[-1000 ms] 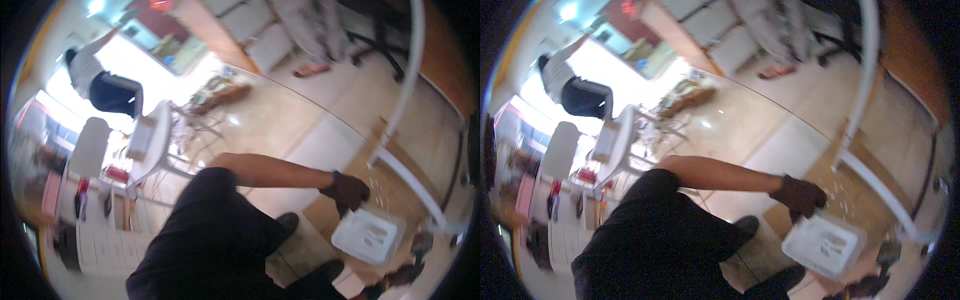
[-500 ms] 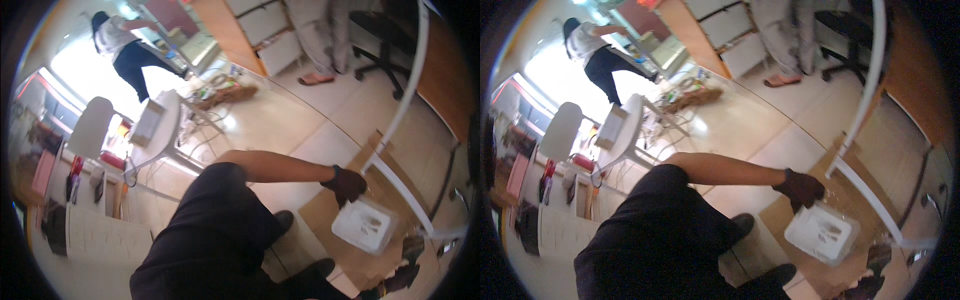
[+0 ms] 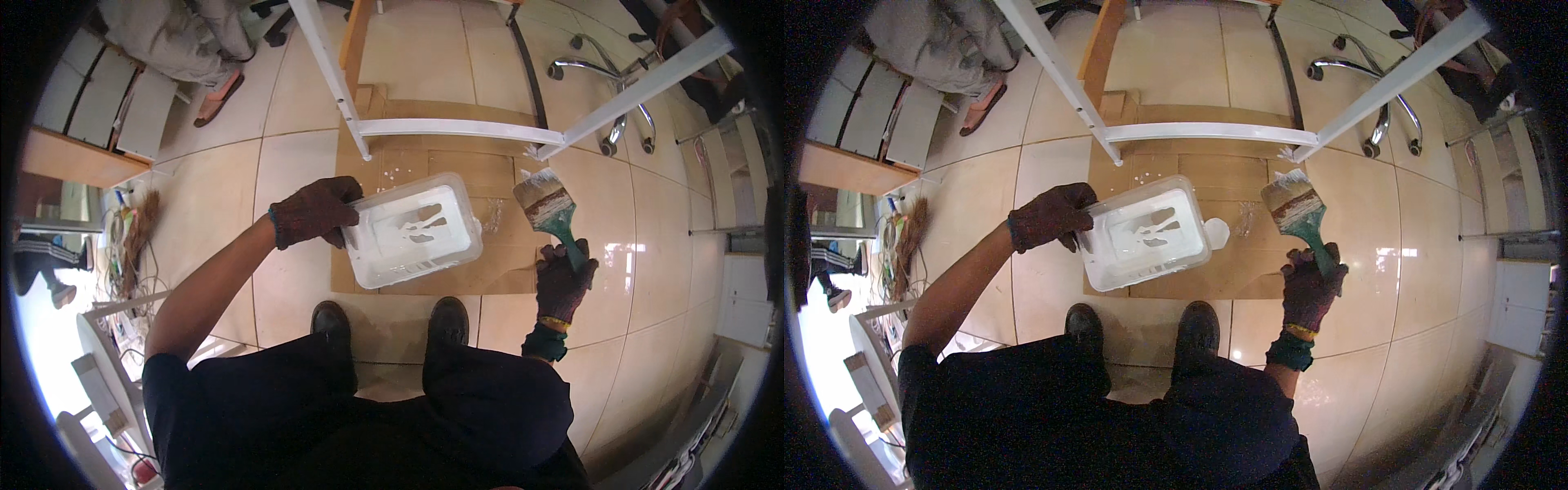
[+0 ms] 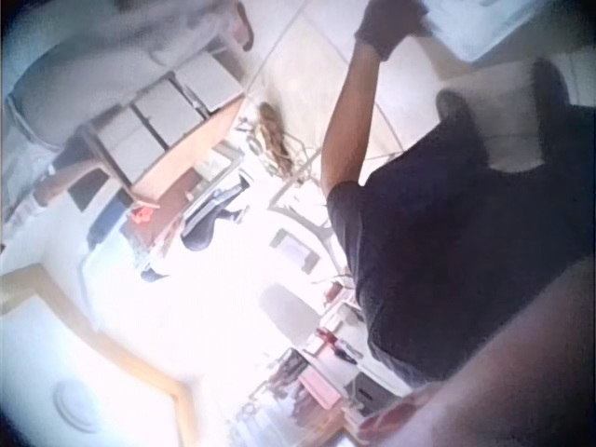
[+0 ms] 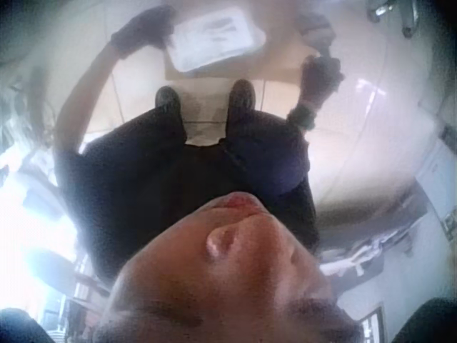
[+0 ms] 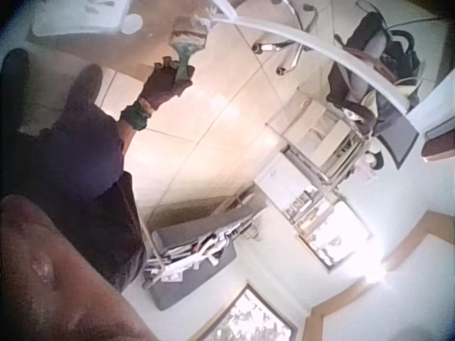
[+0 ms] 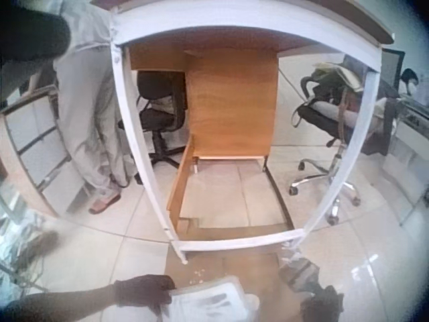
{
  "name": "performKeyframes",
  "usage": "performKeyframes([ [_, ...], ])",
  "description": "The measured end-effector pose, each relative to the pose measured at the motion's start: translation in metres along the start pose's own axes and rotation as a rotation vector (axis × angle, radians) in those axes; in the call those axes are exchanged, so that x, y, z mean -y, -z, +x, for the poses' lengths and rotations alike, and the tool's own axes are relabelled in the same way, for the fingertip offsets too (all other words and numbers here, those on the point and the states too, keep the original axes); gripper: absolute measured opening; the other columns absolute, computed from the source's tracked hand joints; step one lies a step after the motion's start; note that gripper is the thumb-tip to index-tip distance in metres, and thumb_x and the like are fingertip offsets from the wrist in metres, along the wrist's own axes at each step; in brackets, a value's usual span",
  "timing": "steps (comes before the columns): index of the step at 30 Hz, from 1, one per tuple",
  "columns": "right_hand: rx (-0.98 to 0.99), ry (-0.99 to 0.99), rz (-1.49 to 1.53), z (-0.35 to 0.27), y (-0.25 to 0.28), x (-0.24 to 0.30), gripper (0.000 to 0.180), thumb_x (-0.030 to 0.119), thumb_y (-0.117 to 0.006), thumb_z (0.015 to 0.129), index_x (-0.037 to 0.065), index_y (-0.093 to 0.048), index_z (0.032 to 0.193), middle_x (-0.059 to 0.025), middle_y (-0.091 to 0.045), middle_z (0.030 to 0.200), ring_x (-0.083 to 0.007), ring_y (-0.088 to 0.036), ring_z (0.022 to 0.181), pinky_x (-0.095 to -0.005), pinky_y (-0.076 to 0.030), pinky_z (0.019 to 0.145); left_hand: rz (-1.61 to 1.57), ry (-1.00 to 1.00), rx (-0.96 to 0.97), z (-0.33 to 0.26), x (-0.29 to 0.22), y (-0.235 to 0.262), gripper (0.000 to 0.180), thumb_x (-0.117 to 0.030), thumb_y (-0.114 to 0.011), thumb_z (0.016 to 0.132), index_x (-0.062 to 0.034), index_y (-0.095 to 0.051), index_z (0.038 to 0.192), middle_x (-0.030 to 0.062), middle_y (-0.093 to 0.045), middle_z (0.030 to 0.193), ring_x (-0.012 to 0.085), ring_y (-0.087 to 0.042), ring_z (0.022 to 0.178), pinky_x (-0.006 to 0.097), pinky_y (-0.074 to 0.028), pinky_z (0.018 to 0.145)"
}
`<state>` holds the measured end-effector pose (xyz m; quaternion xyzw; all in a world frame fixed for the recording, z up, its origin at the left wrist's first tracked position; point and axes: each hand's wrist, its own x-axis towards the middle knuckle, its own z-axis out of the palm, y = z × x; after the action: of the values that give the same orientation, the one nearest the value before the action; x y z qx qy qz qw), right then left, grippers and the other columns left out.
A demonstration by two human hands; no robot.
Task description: The person paints a white metal table frame using a paintbrush and a plastic paint tray. They repeatedly dip the brush into the tray and apply white paint to the frame legs and crossbars while sitting on the floor.
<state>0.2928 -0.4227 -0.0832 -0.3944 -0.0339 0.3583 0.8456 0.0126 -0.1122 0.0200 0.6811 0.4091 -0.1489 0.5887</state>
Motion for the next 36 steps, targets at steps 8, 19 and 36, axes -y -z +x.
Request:
performKeyframes([
  [8,-0.172,-0.026,-0.093,-0.036,0.02,-0.023,0.06,0.062,-0.048,0.084,0.019,-0.048,0.126,-0.0032,-0.059,0.087,-0.0213,-0.057,0.079,-0.0315,-0.042,0.06,-0.039,0.044,-0.038,0.007,0.034,0.014,0.029,-0.01,-0.06,0.078,0.0025,-0.05,0.102,0.0123,-0.058,0.085,0.0192,-0.064,0.064,0.031,-0.058,0.053],
  [19,0.139,0.185,-0.359,-0.001,-0.023,0.024,0.068,0.057,-0.052,0.084,0.006,-0.045,0.13,-0.005,-0.061,0.089,-0.0161,-0.058,0.076,-0.0289,-0.045,0.061,-0.068,-0.054,-0.04,0.025,0.078,0.026,0.029,-0.008,-0.06,0.077,0.0009,-0.051,0.102,0.0101,-0.057,0.089,0.02,-0.063,0.069,0.033,-0.058,0.057],
  [36,0.944,-0.055,-1.335,0.005,-0.28,0.095,0.037,0.026,-0.063,0.084,0.001,-0.059,0.11,-0.0094,-0.065,0.096,-0.0169,-0.063,0.078,-0.0295,-0.051,0.07,0.29,-0.399,-0.027,0.137,0.187,0.036,0.029,-0.028,-0.076,0.058,-0.0071,-0.068,0.077,0.0159,-0.058,0.101,0.031,-0.053,0.103,0.037,-0.048,0.088],
])
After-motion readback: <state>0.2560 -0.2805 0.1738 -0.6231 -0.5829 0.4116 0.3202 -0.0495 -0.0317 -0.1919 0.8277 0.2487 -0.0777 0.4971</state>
